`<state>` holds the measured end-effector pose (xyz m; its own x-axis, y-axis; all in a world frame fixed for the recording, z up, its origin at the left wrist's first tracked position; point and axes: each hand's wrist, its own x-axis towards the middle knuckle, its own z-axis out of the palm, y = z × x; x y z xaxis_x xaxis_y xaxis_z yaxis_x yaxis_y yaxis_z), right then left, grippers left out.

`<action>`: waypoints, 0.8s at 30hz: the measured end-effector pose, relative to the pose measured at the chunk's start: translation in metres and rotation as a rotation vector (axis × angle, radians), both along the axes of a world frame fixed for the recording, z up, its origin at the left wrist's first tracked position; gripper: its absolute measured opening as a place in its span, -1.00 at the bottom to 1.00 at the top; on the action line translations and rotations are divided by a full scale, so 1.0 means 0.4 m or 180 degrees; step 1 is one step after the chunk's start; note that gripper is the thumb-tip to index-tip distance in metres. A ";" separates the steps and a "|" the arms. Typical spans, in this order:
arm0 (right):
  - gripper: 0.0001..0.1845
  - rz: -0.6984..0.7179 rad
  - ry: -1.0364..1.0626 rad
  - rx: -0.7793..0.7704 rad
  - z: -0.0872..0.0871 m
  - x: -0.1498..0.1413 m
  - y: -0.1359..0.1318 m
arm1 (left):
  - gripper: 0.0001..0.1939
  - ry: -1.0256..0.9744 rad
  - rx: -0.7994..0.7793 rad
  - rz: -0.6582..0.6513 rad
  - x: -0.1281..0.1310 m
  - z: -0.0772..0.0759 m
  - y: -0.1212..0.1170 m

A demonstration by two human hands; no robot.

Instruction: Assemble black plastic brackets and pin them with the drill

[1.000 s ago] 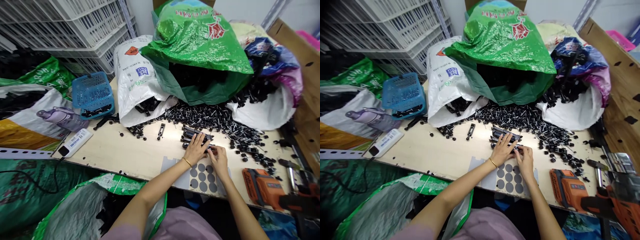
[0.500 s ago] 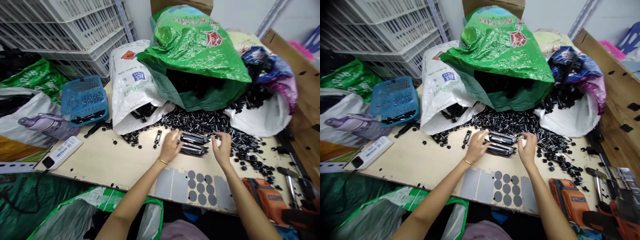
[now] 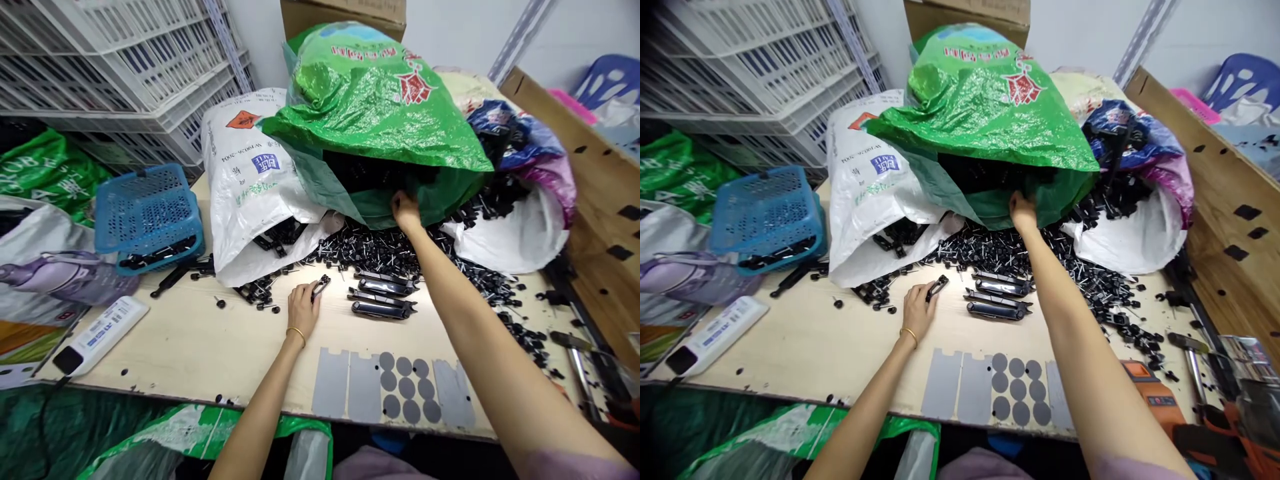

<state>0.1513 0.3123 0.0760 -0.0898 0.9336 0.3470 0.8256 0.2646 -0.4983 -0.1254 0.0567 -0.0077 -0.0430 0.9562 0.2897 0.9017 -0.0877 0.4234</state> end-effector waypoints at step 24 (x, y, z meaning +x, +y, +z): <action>-0.62 0.0216 0.0459 -0.0684 -0.148 0.200 -1.062 | -0.65 -0.0228 -0.0713 -0.1045 0.371 0.037 -0.314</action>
